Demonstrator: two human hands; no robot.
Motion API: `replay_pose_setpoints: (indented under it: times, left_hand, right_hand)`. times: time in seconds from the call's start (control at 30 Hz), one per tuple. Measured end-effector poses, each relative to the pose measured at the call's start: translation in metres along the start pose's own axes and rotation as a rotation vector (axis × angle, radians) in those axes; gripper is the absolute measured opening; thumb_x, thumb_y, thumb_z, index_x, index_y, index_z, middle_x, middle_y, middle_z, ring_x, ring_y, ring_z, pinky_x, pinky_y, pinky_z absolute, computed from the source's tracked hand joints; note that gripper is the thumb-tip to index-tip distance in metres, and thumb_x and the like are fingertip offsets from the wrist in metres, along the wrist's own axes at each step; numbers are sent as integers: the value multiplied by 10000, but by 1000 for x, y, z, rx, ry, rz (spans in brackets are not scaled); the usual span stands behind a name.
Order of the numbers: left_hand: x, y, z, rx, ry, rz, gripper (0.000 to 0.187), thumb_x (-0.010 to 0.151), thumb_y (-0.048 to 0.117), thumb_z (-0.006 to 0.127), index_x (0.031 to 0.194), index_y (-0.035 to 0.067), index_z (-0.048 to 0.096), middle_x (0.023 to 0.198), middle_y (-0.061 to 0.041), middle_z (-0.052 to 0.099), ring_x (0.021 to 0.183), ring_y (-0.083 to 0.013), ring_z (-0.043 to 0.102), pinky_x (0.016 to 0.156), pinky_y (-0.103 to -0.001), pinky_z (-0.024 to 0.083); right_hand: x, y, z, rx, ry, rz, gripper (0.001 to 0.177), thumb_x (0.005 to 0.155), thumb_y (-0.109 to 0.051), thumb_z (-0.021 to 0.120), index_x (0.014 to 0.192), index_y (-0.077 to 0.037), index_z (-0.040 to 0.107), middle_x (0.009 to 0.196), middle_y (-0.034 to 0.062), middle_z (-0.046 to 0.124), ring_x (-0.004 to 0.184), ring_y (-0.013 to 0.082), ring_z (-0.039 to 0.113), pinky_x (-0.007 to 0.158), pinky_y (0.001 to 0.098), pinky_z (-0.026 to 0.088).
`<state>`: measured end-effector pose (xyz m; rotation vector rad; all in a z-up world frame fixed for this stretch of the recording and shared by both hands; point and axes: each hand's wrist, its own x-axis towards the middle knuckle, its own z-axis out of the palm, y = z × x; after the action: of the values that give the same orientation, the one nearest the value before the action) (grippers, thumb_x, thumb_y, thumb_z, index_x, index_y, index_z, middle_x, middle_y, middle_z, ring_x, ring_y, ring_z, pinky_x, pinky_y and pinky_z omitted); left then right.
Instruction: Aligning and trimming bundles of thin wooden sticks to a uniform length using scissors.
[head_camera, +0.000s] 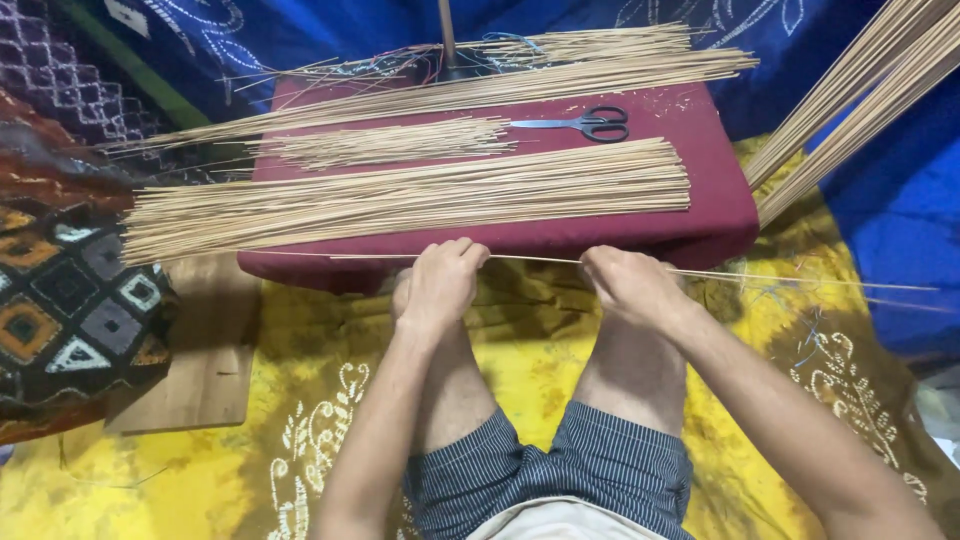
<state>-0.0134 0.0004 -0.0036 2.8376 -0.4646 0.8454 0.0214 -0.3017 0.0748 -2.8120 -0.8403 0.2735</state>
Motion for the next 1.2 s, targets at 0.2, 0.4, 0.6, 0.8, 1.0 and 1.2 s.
replay_pose_setpoints:
  times: [0.2, 0.4, 0.6, 0.8, 1.0, 1.2]
  left_hand:
    - [15, 46, 5, -27, 13, 54, 97, 917, 139, 581, 872, 212, 625, 775, 34, 575, 738, -195, 649, 632, -331, 475]
    - [13, 42, 6, -62, -44, 86, 123, 841, 109, 620, 912, 204, 650, 819, 30, 596, 791, -208, 662, 691, -354, 501]
    - [14, -21, -29, -10, -106, 35, 166, 881, 106, 649, 980, 239, 658, 925, 51, 628, 1015, -181, 640, 1030, -389, 414]
    - [17, -21, -55, 62, 220, -171, 628, 664, -148, 720, 1213, 150, 658, 1406, -79, 553, 1376, -320, 452, 1159, -601, 218]
    - [18, 13, -5, -852, 379, -649, 134, 1013, 109, 649, 1136, 59, 665, 926, -104, 735, 654, -179, 730, 575, -286, 599]
    - [52, 7, 14, -1799, 388, -697, 453, 1135, 190, 418, 1538, -3, 349, 1413, -284, 599, 1246, -355, 665, 1020, -425, 576]
  right_hand:
    - [19, -47, 14, 32, 83, -146, 209, 1016, -245, 453, 1141, -135, 580, 969, 104, 662, 939, 386, 729, 765, 532, 594]
    - [18, -55, 14, 36, 78, -127, 171, 985, -213, 442, 1050, -148, 585, 917, 87, 663, 894, 393, 734, 727, 533, 596]
    - [22, -22, 16, 92, 158, -126, 161, 999, -168, 457, 1000, -126, 612, 874, 114, 702, 845, 405, 746, 692, 524, 602]
    - [24, -2, 6, 227, 186, -94, 157, 1003, -121, 523, 1072, -98, 662, 933, 157, 749, 974, 409, 734, 799, 512, 591]
    - [36, 12, 10, 368, 194, -68, 155, 1019, -141, 562, 1104, -106, 687, 926, 167, 759, 984, 410, 726, 829, 525, 579]
    - [34, 10, 11, 569, 28, 22, 195, 1010, -166, 566, 1072, -135, 749, 730, 118, 762, 730, 315, 748, 687, 446, 578]
